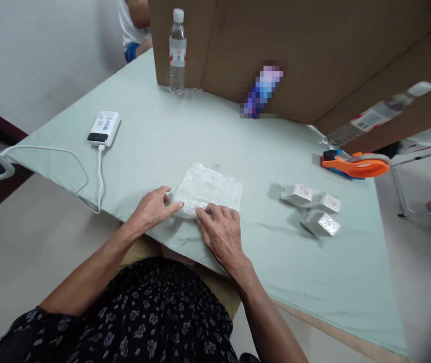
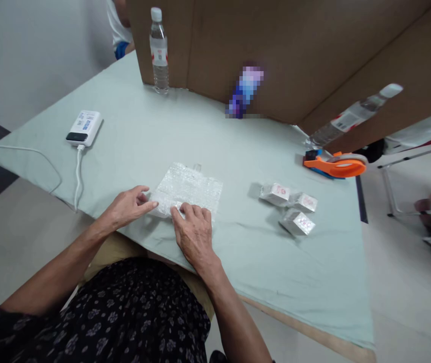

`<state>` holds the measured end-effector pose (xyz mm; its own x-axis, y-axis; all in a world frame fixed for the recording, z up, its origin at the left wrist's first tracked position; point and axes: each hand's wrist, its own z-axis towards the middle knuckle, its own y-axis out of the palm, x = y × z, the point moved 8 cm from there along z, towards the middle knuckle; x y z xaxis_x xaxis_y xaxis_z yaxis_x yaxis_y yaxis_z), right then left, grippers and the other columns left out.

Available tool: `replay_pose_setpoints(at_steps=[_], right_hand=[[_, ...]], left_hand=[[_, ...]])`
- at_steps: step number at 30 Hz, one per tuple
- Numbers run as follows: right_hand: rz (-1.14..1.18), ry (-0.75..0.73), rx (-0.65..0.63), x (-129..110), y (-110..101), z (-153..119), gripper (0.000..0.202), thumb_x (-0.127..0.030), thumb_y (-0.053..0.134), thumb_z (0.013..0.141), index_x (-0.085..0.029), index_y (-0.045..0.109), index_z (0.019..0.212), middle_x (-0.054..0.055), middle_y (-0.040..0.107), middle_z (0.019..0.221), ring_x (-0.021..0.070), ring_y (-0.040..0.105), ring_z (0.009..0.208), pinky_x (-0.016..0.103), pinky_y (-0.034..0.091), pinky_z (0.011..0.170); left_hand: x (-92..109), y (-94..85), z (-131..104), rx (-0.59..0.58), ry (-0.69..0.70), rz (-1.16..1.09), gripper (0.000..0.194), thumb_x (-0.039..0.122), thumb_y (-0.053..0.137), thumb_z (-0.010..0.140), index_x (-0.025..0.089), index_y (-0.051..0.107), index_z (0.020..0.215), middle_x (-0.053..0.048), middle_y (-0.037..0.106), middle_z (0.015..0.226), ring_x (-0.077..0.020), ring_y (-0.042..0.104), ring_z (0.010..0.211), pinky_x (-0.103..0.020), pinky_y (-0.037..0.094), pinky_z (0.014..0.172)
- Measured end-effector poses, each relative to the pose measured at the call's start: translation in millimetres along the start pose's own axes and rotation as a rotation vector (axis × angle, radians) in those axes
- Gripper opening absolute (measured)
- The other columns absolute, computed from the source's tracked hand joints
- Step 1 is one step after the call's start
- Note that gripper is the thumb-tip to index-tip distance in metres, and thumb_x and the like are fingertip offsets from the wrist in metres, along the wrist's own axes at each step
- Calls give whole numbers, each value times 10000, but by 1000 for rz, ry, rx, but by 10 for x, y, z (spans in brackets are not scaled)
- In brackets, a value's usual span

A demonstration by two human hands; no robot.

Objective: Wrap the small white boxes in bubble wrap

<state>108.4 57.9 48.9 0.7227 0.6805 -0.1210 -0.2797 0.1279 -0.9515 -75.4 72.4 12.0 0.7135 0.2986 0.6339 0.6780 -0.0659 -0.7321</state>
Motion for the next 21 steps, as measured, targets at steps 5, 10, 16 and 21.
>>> replay_pose_setpoints(at_steps=[5,10,16,21], right_hand=[[-9,-17,5,4,22,12,213,-212,555,956,-248,623,1154,64,656,1030,235,494,903,392,313,780],[3,-14,20,13,25,8,206,-218,545,964,-250,626,1151,63,655,1014,233,491,894,390,307,773],[7,-10,8,14,26,18,186,-228,543,965,-253,636,1124,61,657,1003,235,486,883,395,306,771],[-5,-14,4,4,13,33,167,-221,535,965,-251,636,1095,52,658,986,232,484,873,394,312,779]], left_hand=[[-43,8,5,6,-3,15,430,566,667,746,186,647,945,-45,675,753,-201,613,679,-300,445,622],[-65,151,102,-39,-49,-137,342,496,700,699,186,609,811,2,592,660,-150,522,586,-259,374,536],[105,231,128,-53,51,-170,275,346,594,711,199,432,544,48,417,529,-106,372,541,-241,272,519],[249,195,81,84,77,-218,206,255,558,658,199,400,538,43,410,555,-100,370,562,-242,283,531]])
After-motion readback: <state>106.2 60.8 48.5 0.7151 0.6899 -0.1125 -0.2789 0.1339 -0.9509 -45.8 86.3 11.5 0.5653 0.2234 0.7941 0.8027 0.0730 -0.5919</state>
